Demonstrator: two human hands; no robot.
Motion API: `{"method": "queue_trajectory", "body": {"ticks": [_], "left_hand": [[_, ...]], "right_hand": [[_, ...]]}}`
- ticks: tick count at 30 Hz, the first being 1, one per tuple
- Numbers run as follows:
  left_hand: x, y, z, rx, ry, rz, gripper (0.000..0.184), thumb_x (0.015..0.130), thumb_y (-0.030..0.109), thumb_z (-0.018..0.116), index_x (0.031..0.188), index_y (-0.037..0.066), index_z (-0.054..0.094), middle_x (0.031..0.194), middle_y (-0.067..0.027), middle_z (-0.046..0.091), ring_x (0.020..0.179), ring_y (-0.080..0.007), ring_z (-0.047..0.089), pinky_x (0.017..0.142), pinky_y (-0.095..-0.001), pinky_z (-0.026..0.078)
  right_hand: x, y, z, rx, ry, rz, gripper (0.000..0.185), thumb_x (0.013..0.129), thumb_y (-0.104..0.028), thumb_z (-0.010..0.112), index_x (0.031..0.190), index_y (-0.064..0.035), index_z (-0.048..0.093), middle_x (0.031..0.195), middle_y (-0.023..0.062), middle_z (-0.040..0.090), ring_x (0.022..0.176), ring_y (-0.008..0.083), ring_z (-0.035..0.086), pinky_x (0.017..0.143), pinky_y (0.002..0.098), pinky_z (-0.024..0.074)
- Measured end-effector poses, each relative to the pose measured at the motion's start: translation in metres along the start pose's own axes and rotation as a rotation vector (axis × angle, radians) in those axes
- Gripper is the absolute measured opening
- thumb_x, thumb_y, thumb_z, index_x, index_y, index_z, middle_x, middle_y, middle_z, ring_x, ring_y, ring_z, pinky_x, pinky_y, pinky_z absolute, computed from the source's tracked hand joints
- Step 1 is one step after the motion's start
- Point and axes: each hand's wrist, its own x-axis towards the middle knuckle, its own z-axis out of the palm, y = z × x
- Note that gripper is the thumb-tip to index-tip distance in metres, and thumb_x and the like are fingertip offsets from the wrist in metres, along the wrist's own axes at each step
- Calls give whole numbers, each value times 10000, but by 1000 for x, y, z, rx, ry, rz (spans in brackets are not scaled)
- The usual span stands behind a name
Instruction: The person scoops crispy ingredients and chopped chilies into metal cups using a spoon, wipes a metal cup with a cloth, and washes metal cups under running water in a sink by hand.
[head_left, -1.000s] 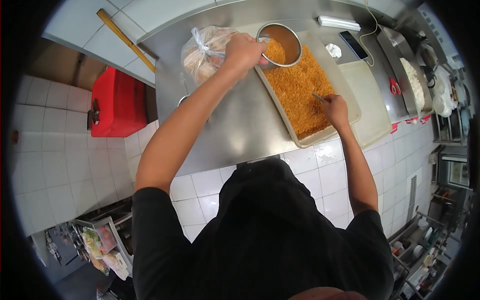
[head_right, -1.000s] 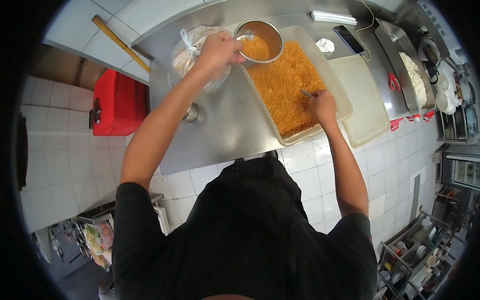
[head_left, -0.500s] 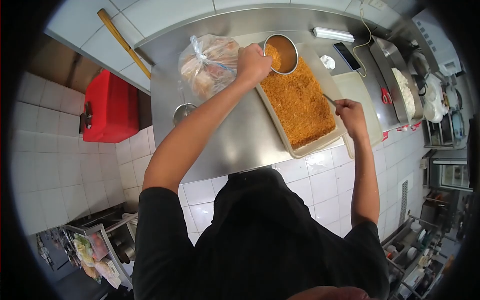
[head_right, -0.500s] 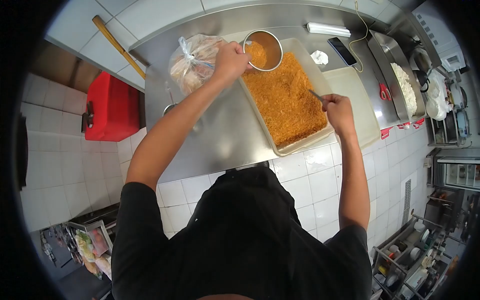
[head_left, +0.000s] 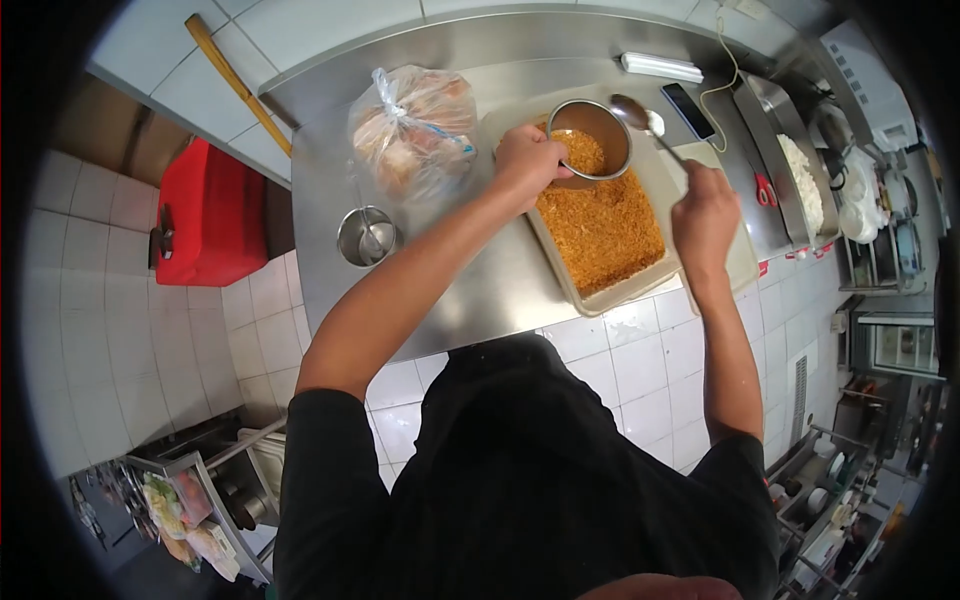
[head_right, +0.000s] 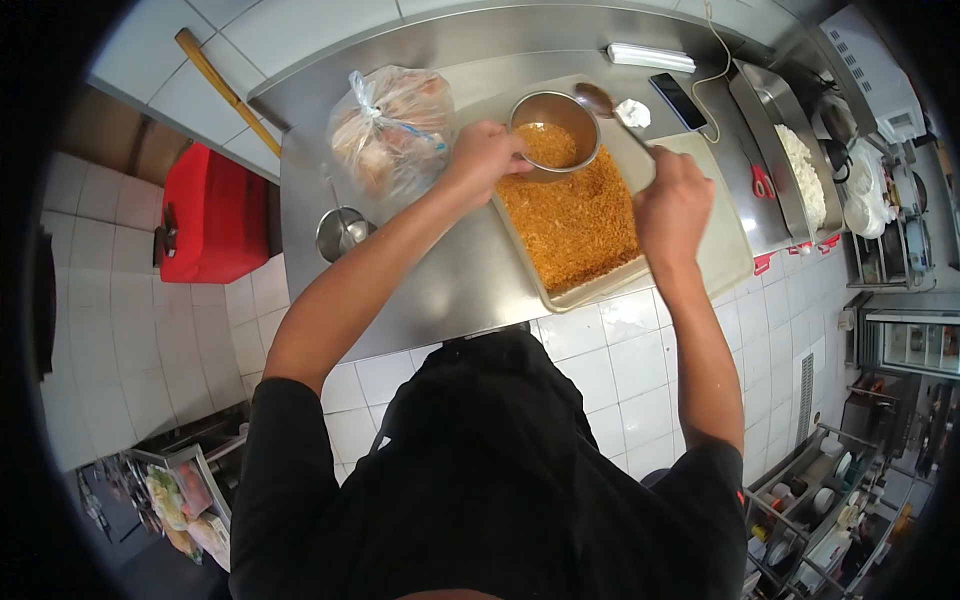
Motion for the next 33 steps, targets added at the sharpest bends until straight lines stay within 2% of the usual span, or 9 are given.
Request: {"method": "queue_trajectory", "body": {"ticks": [4,7,11,15,19,23,26,31,33], "left_hand": [[-1,5,-11,60,17,20,118,745,-13,609,766,-53,500,765,-122,535,661,-240,630,560,-272,530],[-3,8,-18,61,37,81,113,743,-16,608,735,-38,497,753,-113,532,655,-232,628,553,-263,529],[-7,16,-23,73,81,89,121,738,-23,606,709,-16,489,724,-90,520,629,-216,620,545,-255,530],[0,16,-22,108,85,93,134,738,-22,604,699,-1,478,713,-78,513,612,-205,616,540,-255,529],[6,18,-22,170,92,121,143,727,-12,607,688,8,471,688,-72,517,597,-191,616,526,-252,518],[4,17,-20,261,128,170,147,708,1,608,670,16,467,644,-59,521,565,-170,610,495,-242,499],[7,9,-20,283,139,203,151,702,5,607,660,20,462,628,-56,522,554,-160,609,477,-238,489],[5,0,-10,305,94,235,125,672,22,606,647,-28,495,596,-121,575,536,-216,646,435,-292,485],[2,-4,-2,228,77,181,124,673,20,611,656,-40,503,607,-125,576,523,-214,639,437,-292,486]], "right_hand": [[-26,27,17,-138,-99,127,221,633,20,532,828,-49,612,732,130,578,672,313,559,625,424,383],[-63,39,37,-252,-353,157,91,644,-23,537,724,-37,579,714,140,585,650,320,576,597,434,403],[-92,30,50,-34,-437,233,104,661,-39,534,726,-18,613,696,177,611,666,344,611,625,465,455],[-82,16,52,118,-478,479,201,729,-88,520,823,9,668,738,234,623,723,376,623,707,425,495],[-67,29,44,292,-533,659,242,716,-94,499,848,-8,683,756,245,623,744,371,625,721,409,492],[-50,28,22,300,-526,660,239,720,-97,506,852,6,678,710,236,622,674,337,631,669,380,492],[-40,33,8,427,-490,678,203,748,-73,526,846,57,647,599,77,583,552,131,524,535,280,412],[-10,15,-19,470,-421,592,176,718,-56,552,839,32,644,676,156,621,619,218,603,602,332,449],[-12,-5,-5,194,-196,273,172,684,-38,562,829,14,636,713,157,624,647,267,608,610,352,451]]}}
